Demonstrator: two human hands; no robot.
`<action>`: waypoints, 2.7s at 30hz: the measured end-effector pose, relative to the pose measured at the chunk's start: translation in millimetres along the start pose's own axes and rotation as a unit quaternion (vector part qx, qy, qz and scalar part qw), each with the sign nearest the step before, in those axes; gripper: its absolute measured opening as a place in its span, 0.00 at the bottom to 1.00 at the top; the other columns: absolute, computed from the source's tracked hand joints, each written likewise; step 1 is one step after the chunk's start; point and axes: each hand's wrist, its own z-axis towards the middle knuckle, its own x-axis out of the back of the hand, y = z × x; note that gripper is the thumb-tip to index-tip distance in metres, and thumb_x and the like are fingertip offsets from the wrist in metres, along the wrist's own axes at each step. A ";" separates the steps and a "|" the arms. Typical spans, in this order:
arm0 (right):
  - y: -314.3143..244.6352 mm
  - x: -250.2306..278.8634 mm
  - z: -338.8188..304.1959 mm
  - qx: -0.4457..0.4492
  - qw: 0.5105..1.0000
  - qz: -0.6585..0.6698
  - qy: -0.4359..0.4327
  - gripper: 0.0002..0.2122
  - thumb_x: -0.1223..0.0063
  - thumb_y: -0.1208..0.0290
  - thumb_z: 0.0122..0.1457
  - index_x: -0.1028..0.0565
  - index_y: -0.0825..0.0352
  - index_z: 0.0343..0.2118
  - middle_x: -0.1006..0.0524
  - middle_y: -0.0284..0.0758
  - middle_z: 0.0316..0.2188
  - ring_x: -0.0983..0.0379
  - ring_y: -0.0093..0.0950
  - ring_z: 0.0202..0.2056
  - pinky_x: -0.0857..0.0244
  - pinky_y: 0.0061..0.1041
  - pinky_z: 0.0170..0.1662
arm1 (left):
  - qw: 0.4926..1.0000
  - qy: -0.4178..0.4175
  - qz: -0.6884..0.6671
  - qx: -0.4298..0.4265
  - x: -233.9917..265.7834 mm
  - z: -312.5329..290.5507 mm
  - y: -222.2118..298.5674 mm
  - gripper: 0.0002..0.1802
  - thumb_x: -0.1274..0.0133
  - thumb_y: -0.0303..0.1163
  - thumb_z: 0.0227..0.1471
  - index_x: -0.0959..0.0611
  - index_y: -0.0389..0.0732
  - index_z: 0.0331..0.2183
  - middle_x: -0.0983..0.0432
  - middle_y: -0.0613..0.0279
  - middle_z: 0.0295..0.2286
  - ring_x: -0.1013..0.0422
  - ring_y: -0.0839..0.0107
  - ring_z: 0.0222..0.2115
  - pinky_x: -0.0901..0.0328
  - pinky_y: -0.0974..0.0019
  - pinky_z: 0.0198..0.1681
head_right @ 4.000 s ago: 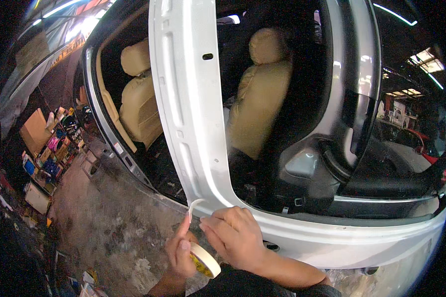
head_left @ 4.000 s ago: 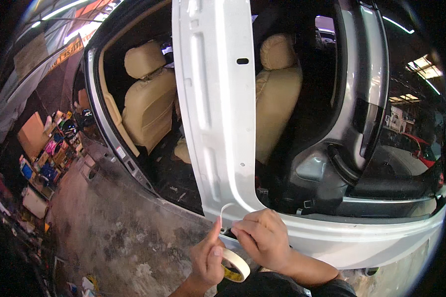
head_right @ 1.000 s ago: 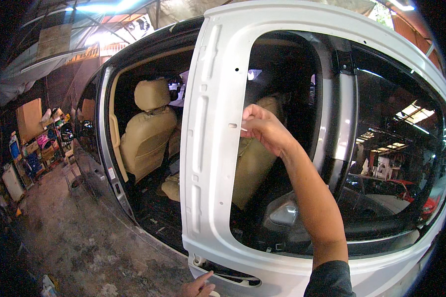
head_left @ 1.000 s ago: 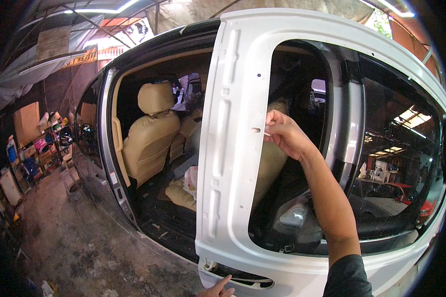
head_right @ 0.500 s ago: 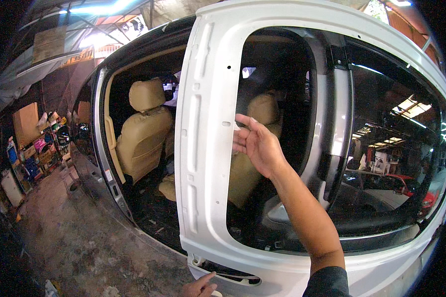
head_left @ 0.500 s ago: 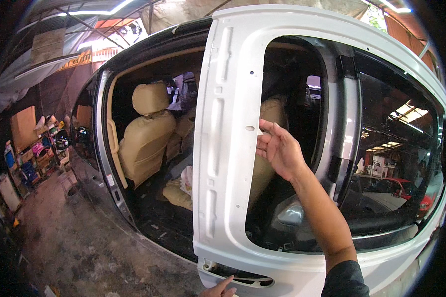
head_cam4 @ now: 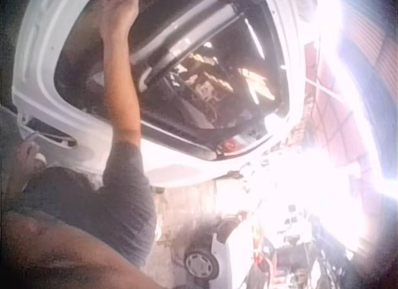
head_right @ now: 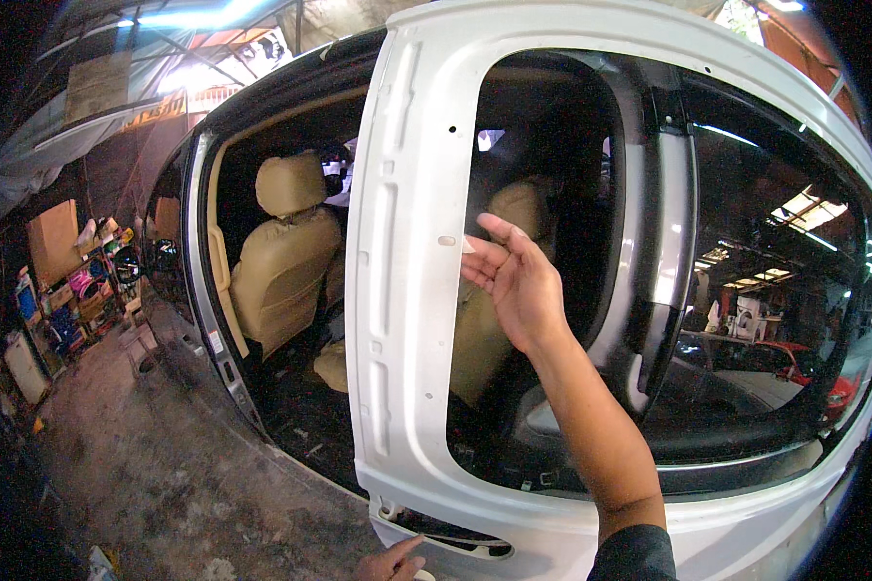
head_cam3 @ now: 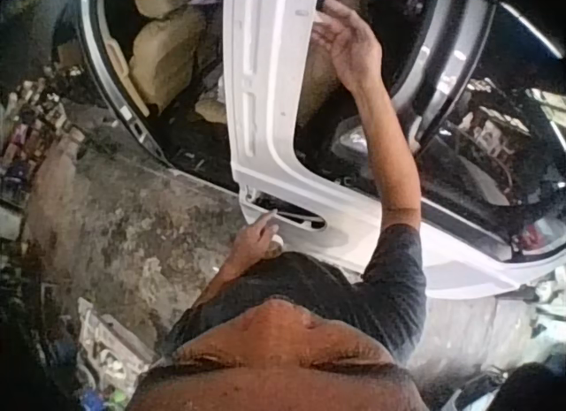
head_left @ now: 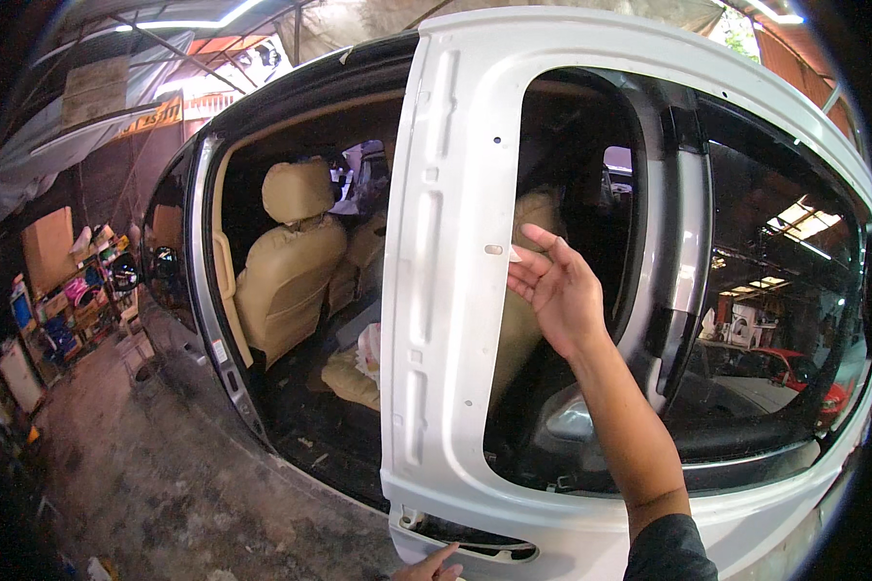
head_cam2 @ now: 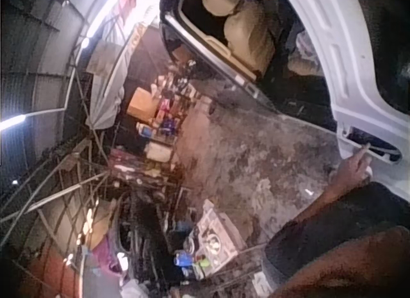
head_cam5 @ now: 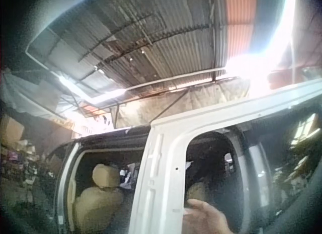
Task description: The person applies masking tape to the edges of a white car door. They tear off pieces of tape and press them along the door frame and window perimeter, working methodically around the door's edges.
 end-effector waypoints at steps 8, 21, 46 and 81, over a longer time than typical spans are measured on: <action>10.1 4.6 3.9 0.011 0.999 0.025 0.034 0.16 0.57 0.66 0.67 0.34 0.67 0.54 0.20 0.39 0.41 0.25 0.31 0.44 0.34 0.33 0.53 | 0.999 -0.030 0.029 0.002 2.6 0.9 -2.0 0.23 0.47 0.40 0.59 0.24 0.44 0.54 0.23 0.42 0.30 0.26 0.48 0.26 0.31 0.52 0.30; 21.6 8.4 9.5 0.005 0.997 0.070 0.012 0.14 0.54 0.71 0.63 0.31 0.65 0.51 0.22 0.34 0.43 0.26 0.28 0.44 0.34 0.31 0.53 | 0.999 -0.009 0.029 -0.044 -2.8 4.6 -7.1 0.23 0.48 0.42 0.59 0.23 0.44 0.54 0.24 0.45 0.24 0.26 0.51 0.23 0.32 0.56 0.28; 18.9 -9.6 2.1 -0.011 1.000 0.026 0.000 0.20 0.71 0.60 0.70 0.32 0.67 0.55 0.23 0.38 0.49 0.28 0.30 0.50 0.39 0.34 0.56 | 0.994 -0.079 0.073 0.030 -16.4 12.7 -9.5 0.24 0.50 0.42 0.61 0.24 0.45 0.56 0.21 0.47 0.27 0.25 0.56 0.23 0.32 0.56 0.29; 44.0 -10.5 -19.0 0.169 0.970 -0.120 0.125 0.13 0.56 0.73 0.64 0.27 0.68 0.49 0.24 0.31 0.41 0.29 0.20 0.41 0.37 0.23 0.50 | 0.997 -0.012 -0.069 -0.033 -24.4 14.2 -33.0 0.23 0.52 0.39 0.63 0.25 0.39 0.56 0.23 0.61 0.30 0.29 0.72 0.27 0.33 0.68 0.32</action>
